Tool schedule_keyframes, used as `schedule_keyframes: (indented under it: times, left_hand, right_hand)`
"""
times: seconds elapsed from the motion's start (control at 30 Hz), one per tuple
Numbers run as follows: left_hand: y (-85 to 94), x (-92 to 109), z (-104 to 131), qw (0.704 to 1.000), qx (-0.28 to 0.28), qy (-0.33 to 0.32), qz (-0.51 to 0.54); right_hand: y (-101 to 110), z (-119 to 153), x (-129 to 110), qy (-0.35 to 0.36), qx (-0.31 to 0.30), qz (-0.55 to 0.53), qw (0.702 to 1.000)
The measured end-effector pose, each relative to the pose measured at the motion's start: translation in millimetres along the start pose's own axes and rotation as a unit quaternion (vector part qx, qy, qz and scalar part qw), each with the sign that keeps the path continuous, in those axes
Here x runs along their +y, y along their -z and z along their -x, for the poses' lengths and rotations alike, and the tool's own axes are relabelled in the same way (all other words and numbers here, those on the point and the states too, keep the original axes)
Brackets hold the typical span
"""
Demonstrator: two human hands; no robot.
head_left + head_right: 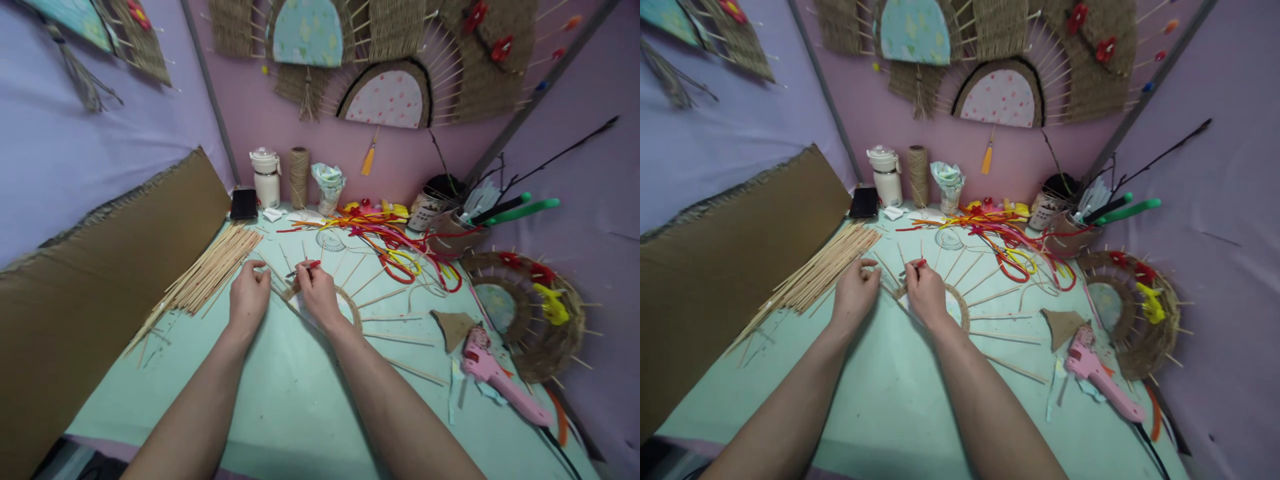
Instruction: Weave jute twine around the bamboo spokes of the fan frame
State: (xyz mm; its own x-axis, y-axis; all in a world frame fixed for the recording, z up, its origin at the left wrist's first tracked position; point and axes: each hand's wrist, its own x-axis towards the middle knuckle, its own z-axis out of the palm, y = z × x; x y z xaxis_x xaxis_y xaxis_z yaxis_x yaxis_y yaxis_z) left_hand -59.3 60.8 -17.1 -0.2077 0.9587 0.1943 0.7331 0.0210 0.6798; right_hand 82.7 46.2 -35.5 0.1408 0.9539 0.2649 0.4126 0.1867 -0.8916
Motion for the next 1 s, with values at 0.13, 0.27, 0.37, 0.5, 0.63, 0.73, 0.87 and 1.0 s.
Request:
schedule_keyframes:
  times: [0.13, 0.27, 0.37, 0.5, 0.63, 0.73, 0.87, 1.0]
  left_hand:
    - [3.4, -1.7, 6.1, 0.996, -0.024, 0.035, 0.077]
    - [7.2, -6.2, 17.1, 0.972, -0.080, 0.086, 0.206]
    - [9.6, -10.9, 20.9, 0.963, -0.072, 0.095, 0.240]
    - [9.0, -16.0, 19.8, 0.961, -0.073, 0.089, 0.251]
    - [8.0, -17.6, 18.5, 0.963, -0.067, 0.086, 0.247]
    - [9.6, -15.7, 19.1, 0.965, -0.062, 0.095, 0.236]
    - [12.4, -13.3, 20.1, 0.966, -0.070, 0.104, 0.225]
    - [13.5, -14.6, 21.0, 0.967, -0.093, 0.102, 0.213]
  right_hand:
    - [0.4, 0.2, 0.2, 0.005, 0.000, -0.005, 1.000]
    - [1.3, 0.3, -0.2, 0.007, 0.000, -0.007, 1.000]
    - [1.3, 0.3, 0.3, 0.008, 0.000, -0.006, 1.000]
    - [0.5, 0.3, 1.0, 0.005, 0.005, -0.018, 1.000]
    - [2.1, 1.1, -2.3, 0.006, 0.024, -0.055, 0.998]
    - [6.0, 0.8, -5.3, 0.005, 0.103, -0.111, 0.988]
    - [10.5, -1.7, -4.3, -0.007, 0.177, -0.167, 0.970]
    - [11.6, -3.1, -3.1, -0.032, 0.163, -0.176, 0.970]
